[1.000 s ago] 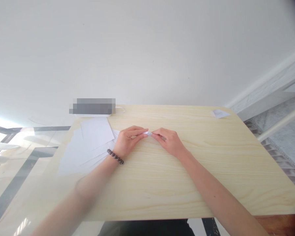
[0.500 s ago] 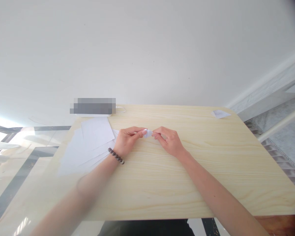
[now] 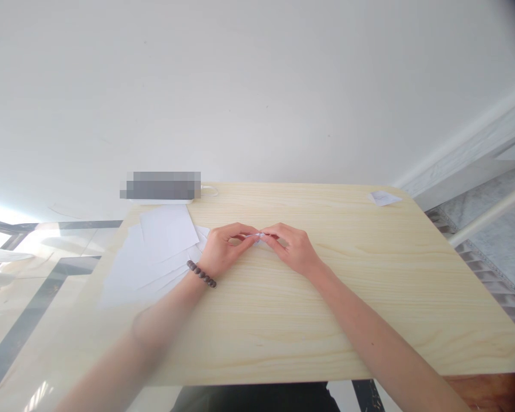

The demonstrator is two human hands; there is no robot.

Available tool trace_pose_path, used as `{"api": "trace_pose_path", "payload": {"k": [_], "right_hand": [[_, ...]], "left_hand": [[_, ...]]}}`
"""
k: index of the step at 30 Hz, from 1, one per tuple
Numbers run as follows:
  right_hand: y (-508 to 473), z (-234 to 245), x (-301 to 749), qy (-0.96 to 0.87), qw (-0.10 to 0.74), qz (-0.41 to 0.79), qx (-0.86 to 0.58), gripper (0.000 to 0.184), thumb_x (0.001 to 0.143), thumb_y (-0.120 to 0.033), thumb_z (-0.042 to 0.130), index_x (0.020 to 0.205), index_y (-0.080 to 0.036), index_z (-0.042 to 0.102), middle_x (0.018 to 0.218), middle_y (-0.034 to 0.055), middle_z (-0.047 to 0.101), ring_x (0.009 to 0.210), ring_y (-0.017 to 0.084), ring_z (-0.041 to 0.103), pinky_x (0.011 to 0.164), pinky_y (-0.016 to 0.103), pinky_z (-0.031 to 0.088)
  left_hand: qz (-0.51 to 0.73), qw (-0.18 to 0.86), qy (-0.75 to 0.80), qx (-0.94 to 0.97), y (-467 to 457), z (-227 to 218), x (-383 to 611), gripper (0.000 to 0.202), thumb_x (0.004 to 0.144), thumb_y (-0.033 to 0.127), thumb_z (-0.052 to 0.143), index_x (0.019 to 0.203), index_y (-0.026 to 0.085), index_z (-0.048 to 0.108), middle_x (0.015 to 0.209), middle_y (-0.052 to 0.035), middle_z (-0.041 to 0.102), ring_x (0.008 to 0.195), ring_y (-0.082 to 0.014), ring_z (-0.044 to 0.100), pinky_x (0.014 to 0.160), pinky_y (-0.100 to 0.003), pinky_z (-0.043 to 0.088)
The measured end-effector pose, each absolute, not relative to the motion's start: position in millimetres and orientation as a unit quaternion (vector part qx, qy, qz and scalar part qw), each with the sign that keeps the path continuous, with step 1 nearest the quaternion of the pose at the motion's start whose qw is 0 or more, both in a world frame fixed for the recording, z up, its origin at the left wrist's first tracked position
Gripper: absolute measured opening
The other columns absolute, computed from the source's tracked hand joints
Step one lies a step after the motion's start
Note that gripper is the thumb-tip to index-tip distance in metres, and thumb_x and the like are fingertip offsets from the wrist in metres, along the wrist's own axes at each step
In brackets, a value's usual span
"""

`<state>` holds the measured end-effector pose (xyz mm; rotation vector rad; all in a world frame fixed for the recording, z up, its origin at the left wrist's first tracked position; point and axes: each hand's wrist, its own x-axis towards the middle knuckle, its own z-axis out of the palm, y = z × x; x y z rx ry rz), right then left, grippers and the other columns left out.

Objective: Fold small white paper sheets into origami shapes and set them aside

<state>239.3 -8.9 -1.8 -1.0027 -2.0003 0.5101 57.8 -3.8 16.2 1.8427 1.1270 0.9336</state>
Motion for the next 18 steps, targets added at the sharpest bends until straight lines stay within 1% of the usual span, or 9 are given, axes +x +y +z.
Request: {"api": "trace_pose_path", "payload": {"k": [3, 6, 12, 15, 18], "right_hand": [[-9.4, -0.5, 238.3, -0.796, 0.405, 0.187, -0.409, 0.015, 0.084, -0.024, 0.047, 0.088, -0.021, 0.061, 0.082, 0.0014, 0.065, 0.072, 0.011, 0.058, 0.068, 0.024, 0.044], [-10.2, 0.9, 236.2, -0.785, 0.410, 0.176, -0.430, 0.015, 0.083, -0.025, 0.048, 0.083, -0.021, 0.062, 0.080, 0.0003, 0.066, 0.070, 0.012, 0.058, 0.068, 0.024, 0.043], [-10.6, 1.1, 234.6, -0.763, 0.409, 0.215, -0.453, 0.018, 0.083, -0.029, 0.047, 0.079, -0.019, 0.061, 0.075, 0.0013, 0.065, 0.067, 0.012, 0.057, 0.062, 0.022, 0.043], [-10.5, 0.9, 235.4, -0.764, 0.403, 0.220, -0.453, 0.018, 0.083, -0.029, 0.046, 0.078, -0.019, 0.060, 0.072, 0.0013, 0.064, 0.062, 0.011, 0.055, 0.059, 0.022, 0.043], [-11.0, 1.0, 236.0, -0.770, 0.398, 0.221, -0.448, 0.018, 0.084, -0.029, 0.045, 0.080, -0.019, 0.059, 0.073, 0.0017, 0.063, 0.062, 0.011, 0.054, 0.058, 0.022, 0.042]], "left_hand": [[0.366, 0.392, 0.447, 0.715, -2.8, 14.2, 57.7, 0.022, 0.078, 0.035, 0.053, 0.084, 0.017, 0.064, 0.085, -0.0026, 0.066, 0.080, -0.0149, 0.060, 0.072, -0.025, 0.049], [0.366, 0.423, 0.451, 0.695, -1.7, 12.2, 57.9, 0.022, 0.079, 0.036, 0.053, 0.085, 0.016, 0.061, 0.083, -0.0033, 0.065, 0.078, -0.0149, 0.060, 0.073, -0.027, 0.048], [0.352, 0.477, 0.440, 0.674, -0.8, 10.1, 59.1, 0.024, 0.081, 0.037, 0.050, 0.087, 0.015, 0.055, 0.079, -0.0037, 0.063, 0.073, -0.0148, 0.060, 0.068, -0.027, 0.047], [0.346, 0.472, 0.426, 0.690, -1.5, 10.8, 60.2, 0.022, 0.080, 0.037, 0.050, 0.087, 0.016, 0.054, 0.080, -0.0033, 0.062, 0.074, -0.0144, 0.059, 0.069, -0.027, 0.047], [0.344, 0.457, 0.419, 0.705, -2.6, 11.9, 60.8, 0.020, 0.080, 0.036, 0.051, 0.086, 0.017, 0.053, 0.082, -0.0028, 0.061, 0.076, -0.0139, 0.058, 0.070, -0.026, 0.046]]}}
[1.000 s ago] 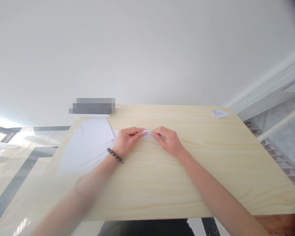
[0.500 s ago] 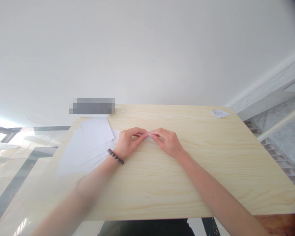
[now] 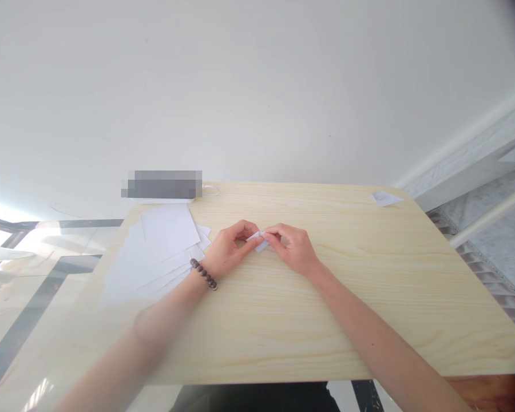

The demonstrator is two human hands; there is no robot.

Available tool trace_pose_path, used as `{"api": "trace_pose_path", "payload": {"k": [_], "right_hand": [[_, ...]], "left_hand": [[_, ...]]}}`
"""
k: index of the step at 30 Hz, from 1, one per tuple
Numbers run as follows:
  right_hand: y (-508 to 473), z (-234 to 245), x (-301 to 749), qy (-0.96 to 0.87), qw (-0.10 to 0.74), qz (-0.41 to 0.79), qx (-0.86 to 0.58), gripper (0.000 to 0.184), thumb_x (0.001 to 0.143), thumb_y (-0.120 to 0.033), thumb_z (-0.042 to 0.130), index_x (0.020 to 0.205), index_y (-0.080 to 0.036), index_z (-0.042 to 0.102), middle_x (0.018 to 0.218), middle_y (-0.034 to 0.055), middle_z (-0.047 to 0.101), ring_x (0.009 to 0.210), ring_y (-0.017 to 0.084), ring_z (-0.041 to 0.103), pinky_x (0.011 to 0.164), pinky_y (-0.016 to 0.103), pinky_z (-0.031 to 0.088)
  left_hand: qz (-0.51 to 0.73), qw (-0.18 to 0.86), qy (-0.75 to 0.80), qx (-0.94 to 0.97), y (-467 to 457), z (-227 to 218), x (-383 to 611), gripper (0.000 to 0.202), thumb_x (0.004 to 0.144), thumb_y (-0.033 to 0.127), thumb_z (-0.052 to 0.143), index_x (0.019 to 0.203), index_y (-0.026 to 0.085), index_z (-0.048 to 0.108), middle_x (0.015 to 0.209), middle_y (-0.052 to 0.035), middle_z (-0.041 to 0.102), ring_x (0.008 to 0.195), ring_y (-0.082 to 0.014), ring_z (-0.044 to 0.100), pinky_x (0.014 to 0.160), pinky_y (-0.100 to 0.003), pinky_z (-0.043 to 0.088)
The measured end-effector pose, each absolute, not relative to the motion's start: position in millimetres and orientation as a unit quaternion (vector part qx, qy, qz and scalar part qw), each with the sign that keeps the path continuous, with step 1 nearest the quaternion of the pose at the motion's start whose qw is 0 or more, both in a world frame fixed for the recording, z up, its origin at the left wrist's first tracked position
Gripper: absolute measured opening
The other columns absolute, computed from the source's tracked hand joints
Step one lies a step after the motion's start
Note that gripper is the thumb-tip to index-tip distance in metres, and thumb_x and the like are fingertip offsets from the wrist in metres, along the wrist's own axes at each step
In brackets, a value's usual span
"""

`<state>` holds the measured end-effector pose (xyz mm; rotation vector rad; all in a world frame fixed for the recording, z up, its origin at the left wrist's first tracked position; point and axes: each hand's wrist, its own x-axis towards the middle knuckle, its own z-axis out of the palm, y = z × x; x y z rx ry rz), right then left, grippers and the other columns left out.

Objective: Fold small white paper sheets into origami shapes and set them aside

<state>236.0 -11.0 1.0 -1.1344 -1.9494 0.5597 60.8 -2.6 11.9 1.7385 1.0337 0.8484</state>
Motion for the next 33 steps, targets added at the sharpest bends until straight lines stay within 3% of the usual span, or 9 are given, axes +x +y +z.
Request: {"api": "trace_pose_path", "payload": {"k": [9, 13, 18, 23, 33], "right_hand": [[-12.9, -0.1, 234.8, -0.789, 0.383, 0.223, -0.426, 0.016, 0.084, -0.026, 0.043, 0.082, -0.018, 0.057, 0.075, 0.0024, 0.060, 0.066, 0.011, 0.054, 0.061, 0.022, 0.042], [-12.5, 0.0, 234.2, -0.769, 0.399, 0.242, -0.437, 0.016, 0.084, -0.027, 0.044, 0.081, -0.019, 0.057, 0.075, 0.0024, 0.061, 0.067, 0.012, 0.056, 0.061, 0.023, 0.044], [-12.0, -0.1, 234.8, -0.730, 0.432, 0.278, -0.451, 0.015, 0.082, -0.029, 0.047, 0.083, -0.019, 0.058, 0.074, 0.0021, 0.062, 0.063, 0.011, 0.058, 0.056, 0.022, 0.047], [-12.3, 2.2, 234.1, -0.729, 0.438, 0.270, -0.452, 0.016, 0.082, -0.030, 0.048, 0.082, -0.018, 0.060, 0.074, 0.0019, 0.061, 0.063, 0.010, 0.057, 0.057, 0.022, 0.047], [-11.6, 3.6, 234.5, -0.744, 0.402, 0.285, -0.451, 0.020, 0.084, -0.032, 0.043, 0.079, -0.018, 0.058, 0.073, 0.0022, 0.059, 0.063, 0.011, 0.055, 0.056, 0.022, 0.045]], "left_hand": [[0.331, 0.432, 0.428, 0.722, -3.1, 14.1, 58.6, 0.020, 0.083, 0.035, 0.046, 0.083, 0.017, 0.054, 0.080, -0.0023, 0.061, 0.075, -0.0134, 0.056, 0.067, -0.025, 0.044], [0.347, 0.469, 0.429, 0.689, -4.0, 12.3, 61.0, 0.021, 0.082, 0.037, 0.047, 0.085, 0.017, 0.053, 0.080, -0.0022, 0.060, 0.073, -0.0131, 0.058, 0.066, -0.025, 0.045], [0.338, 0.475, 0.439, 0.684, -4.2, 10.8, 62.8, 0.031, 0.074, 0.041, 0.057, 0.094, 0.018, 0.053, 0.092, -0.0040, 0.062, 0.076, -0.0148, 0.060, 0.066, -0.026, 0.047], [0.294, 0.489, 0.465, 0.677, -3.1, 10.9, 59.6, 0.034, 0.072, 0.045, 0.057, 0.091, 0.018, 0.058, 0.081, -0.0033, 0.066, 0.075, -0.0180, 0.062, 0.064, -0.027, 0.047], [0.310, 0.534, 0.444, 0.650, -2.4, 12.7, 59.6, 0.034, 0.071, 0.045, 0.058, 0.088, 0.015, 0.058, 0.080, -0.0053, 0.067, 0.078, -0.0200, 0.063, 0.067, -0.030, 0.048]]}}
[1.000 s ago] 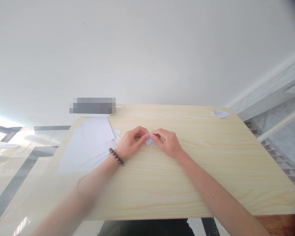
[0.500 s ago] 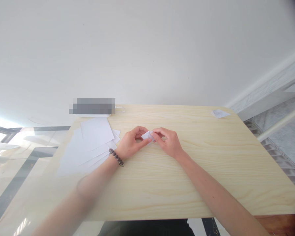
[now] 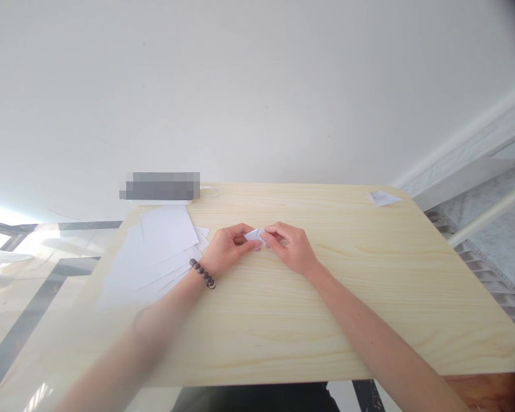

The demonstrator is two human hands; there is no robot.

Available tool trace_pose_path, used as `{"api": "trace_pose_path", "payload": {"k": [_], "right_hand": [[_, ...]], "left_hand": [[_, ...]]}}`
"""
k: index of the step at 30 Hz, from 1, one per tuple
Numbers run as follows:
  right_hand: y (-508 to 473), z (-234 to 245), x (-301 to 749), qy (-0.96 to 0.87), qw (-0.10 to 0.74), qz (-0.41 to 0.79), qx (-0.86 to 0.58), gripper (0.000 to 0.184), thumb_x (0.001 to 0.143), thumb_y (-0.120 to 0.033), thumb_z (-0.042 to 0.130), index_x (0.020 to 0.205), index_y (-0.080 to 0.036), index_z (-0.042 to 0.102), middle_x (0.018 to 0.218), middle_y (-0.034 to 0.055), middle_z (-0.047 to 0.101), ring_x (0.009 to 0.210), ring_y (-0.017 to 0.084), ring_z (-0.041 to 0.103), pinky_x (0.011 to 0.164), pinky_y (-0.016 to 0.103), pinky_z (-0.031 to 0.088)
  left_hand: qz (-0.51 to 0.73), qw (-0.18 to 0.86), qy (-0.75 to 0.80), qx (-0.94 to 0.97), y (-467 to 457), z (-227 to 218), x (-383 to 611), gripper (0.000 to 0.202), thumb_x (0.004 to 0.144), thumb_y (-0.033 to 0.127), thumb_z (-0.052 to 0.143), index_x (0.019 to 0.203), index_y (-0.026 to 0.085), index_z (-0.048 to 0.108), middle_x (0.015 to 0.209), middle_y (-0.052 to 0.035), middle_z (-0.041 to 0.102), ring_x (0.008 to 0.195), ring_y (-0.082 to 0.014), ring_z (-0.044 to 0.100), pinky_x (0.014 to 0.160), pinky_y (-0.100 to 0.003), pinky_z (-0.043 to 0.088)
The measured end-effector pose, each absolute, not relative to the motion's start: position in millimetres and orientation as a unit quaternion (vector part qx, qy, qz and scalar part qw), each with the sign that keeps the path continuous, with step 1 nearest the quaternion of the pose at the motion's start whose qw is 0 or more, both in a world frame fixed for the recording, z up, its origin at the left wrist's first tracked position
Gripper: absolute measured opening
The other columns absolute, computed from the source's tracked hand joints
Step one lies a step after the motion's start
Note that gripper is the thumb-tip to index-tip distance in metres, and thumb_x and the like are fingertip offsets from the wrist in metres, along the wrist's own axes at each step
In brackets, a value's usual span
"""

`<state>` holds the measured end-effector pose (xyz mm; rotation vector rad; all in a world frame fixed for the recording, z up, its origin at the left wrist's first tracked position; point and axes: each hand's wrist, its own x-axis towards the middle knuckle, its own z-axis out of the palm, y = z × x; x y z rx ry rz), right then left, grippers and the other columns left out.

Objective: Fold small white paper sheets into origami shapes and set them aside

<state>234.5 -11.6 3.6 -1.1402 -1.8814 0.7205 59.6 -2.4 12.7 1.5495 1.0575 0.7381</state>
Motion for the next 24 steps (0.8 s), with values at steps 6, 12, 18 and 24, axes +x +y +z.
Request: {"api": "trace_pose_path", "payload": {"k": [6, 12, 18, 24], "right_hand": [[-12.3, 6.5, 236.0, -0.760, 0.394, 0.276, -0.436, 0.017, 0.083, -0.028, 0.044, 0.076, -0.018, 0.055, 0.068, 0.0000, 0.055, 0.059, 0.009, 0.050, 0.055, 0.021, 0.041], [-12.0, 6.0, 237.3, -0.764, 0.366, 0.306, -0.435, 0.018, 0.084, -0.029, 0.042, 0.074, -0.017, 0.052, 0.066, -0.0007, 0.052, 0.056, 0.008, 0.045, 0.052, 0.020, 0.037], [-11.1, 2.8, 235.5, -0.749, 0.386, 0.298, -0.449, 0.021, 0.085, -0.032, 0.040, 0.073, -0.018, 0.051, 0.062, -0.0018, 0.047, 0.053, 0.008, 0.040, 0.051, 0.021, 0.034], [-11.0, 5.1, 235.3, -0.752, 0.384, 0.305, -0.440, 0.020, 0.085, -0.033, 0.040, 0.074, -0.018, 0.050, 0.064, -0.0019, 0.047, 0.053, 0.008, 0.040, 0.049, 0.020, 0.033]], "left_hand": [[0.308, 0.517, 0.424, 0.677, -3.1, 14.0, 58.8, 0.029, 0.076, 0.042, 0.054, 0.086, 0.016, 0.059, 0.078, -0.0038, 0.066, 0.076, -0.0180, 0.062, 0.068, -0.029, 0.047], [0.301, 0.533, 0.414, 0.674, -2.8, 12.9, 58.3, 0.028, 0.077, 0.041, 0.053, 0.087, 0.015, 0.059, 0.080, -0.0048, 0.066, 0.078, -0.0189, 0.062, 0.069, -0.029, 0.047], [0.294, 0.460, 0.458, 0.702, -3.5, 14.6, 59.9, 0.033, 0.074, 0.046, 0.055, 0.089, 0.017, 0.060, 0.081, -0.0029, 0.065, 0.068, -0.0149, 0.058, 0.060, -0.025, 0.045], [0.306, 0.423, 0.479, 0.706, -3.6, 12.4, 58.2, 0.035, 0.073, 0.047, 0.055, 0.090, 0.017, 0.061, 0.070, -0.0014, 0.063, 0.061, -0.0140, 0.056, 0.053, -0.023, 0.042]]}}
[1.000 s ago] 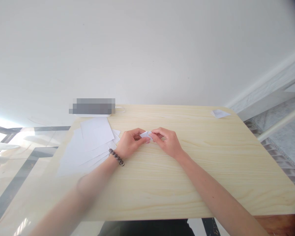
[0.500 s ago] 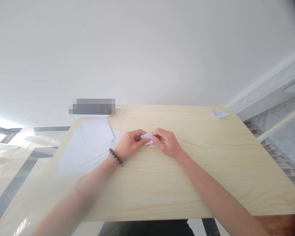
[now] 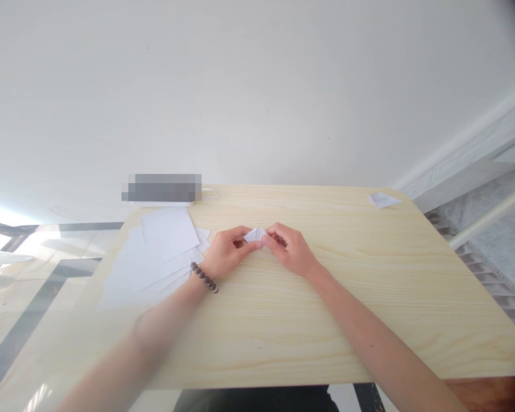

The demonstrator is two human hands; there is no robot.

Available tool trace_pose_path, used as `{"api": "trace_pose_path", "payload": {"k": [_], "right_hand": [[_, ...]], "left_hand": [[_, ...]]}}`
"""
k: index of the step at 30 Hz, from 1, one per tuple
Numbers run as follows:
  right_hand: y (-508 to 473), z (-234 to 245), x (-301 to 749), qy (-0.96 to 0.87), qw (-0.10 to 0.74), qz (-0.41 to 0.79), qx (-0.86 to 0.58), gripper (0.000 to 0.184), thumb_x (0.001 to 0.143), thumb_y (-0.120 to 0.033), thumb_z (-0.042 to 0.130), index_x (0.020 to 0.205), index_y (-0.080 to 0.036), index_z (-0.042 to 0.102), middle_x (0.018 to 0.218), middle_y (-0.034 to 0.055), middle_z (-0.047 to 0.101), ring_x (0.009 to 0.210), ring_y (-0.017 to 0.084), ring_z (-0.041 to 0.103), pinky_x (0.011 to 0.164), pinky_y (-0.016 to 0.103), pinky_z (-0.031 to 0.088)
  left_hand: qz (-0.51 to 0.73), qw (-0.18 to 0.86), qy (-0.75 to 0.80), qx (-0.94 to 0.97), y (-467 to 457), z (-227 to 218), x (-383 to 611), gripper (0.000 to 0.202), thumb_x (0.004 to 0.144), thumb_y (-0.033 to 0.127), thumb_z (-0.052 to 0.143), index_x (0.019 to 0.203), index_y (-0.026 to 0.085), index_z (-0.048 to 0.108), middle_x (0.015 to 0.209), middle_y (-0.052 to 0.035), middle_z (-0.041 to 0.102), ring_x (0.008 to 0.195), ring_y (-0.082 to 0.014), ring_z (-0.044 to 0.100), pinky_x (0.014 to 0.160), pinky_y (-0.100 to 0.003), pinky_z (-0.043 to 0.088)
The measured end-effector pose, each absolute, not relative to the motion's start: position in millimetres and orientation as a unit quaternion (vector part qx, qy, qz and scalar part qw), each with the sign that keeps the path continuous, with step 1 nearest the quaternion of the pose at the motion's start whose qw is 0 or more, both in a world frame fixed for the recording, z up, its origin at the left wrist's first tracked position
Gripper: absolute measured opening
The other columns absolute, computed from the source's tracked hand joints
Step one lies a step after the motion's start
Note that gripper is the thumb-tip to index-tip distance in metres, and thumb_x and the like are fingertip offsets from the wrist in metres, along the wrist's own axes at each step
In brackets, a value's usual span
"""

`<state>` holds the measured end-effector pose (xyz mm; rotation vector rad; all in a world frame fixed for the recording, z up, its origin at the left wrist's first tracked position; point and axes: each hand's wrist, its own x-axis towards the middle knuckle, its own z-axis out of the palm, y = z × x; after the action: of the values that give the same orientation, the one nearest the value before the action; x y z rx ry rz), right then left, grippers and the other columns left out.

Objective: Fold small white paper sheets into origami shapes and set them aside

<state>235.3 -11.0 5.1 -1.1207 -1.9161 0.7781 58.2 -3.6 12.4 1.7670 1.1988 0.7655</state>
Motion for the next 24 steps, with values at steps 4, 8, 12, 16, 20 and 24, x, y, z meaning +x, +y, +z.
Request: {"api": "trace_pose_path", "payload": {"k": [4, 8, 12, 16, 20, 24], "right_hand": [[-10, 4, 235, -0.777, 0.358, 0.277, -0.437, 0.022, 0.085, -0.029, 0.039, 0.067, -0.018, 0.046, 0.061, -0.0026, 0.043, 0.052, 0.008, 0.038, 0.050, 0.021, 0.032], [-8, 1, 235, -0.789, 0.329, 0.199, -0.479, 0.021, 0.084, -0.023, 0.038, 0.065, -0.018, 0.045, 0.063, -0.0011, 0.043, 0.058, 0.010, 0.041, 0.056, 0.023, 0.035], [-7, -2, 235, -0.784, 0.306, 0.144, -0.520, 0.018, 0.083, -0.026, 0.042, 0.067, -0.018, 0.048, 0.078, 0.0030, 0.047, 0.067, 0.013, 0.048, 0.064, 0.026, 0.040], [-6, -5, 235, -0.771, 0.293, 0.114, -0.554, 0.015, 0.079, -0.033, 0.048, 0.077, -0.018, 0.052, 0.097, 0.0069, 0.045, 0.075, 0.016, 0.052, 0.071, 0.032, 0.043], [-5, -6, 236, -0.776, 0.291, 0.107, -0.549, 0.022, 0.079, -0.033, 0.050, 0.095, -0.020, 0.054, 0.109, 0.0087, 0.043, 0.077, 0.017, 0.053, 0.077, 0.037, 0.043], [-5, -4, 238, -0.799, 0.273, 0.106, -0.525, 0.019, 0.082, -0.031, 0.047, 0.094, -0.021, 0.058, 0.102, 0.0069, 0.049, 0.082, 0.019, 0.053, 0.079, 0.036, 0.043]], "left_hand": [[0.296, 0.403, 0.487, 0.716, -3, 9, 58, 0.033, 0.079, 0.045, 0.047, 0.092, 0.018, 0.061, 0.078, -0.0020, 0.065, 0.068, -0.0158, 0.058, 0.060, -0.026, 0.044], [0.293, 0.264, 0.489, 0.778, -2, 7, 60, 0.030, 0.080, 0.039, 0.049, 0.103, 0.020, 0.055, 0.096, -0.0036, 0.061, 0.091, -0.0194, 0.054, 0.080, -0.032, 0.041], [0.268, 0.149, 0.468, 0.829, -2, 5, 61, 0.032, 0.079, 0.034, 0.052, 0.109, 0.022, 0.052, 0.106, -0.0056, 0.055, 0.103, -0.0223, 0.046, 0.088, -0.038, 0.036], [0.251, 0.109, 0.470, 0.839, -1, 2, 60, 0.031, 0.081, 0.037, 0.050, 0.109, 0.023, 0.054, 0.103, -0.0062, 0.055, 0.097, -0.0217, 0.048, 0.083, -0.037, 0.037], [0.241, 0.083, 0.467, 0.847, -2, 1, 59, 0.027, 0.082, 0.037, 0.048, 0.104, 0.024, 0.058, 0.101, -0.0054, 0.055, 0.097, -0.0216, 0.047, 0.082, -0.036, 0.036], [0.228, 0.067, 0.469, 0.850, -2, 1, 59, 0.027, 0.083, 0.038, 0.047, 0.102, 0.025, 0.061, 0.101, -0.0048, 0.056, 0.098, -0.0222, 0.046, 0.081, -0.036, 0.035]]}}
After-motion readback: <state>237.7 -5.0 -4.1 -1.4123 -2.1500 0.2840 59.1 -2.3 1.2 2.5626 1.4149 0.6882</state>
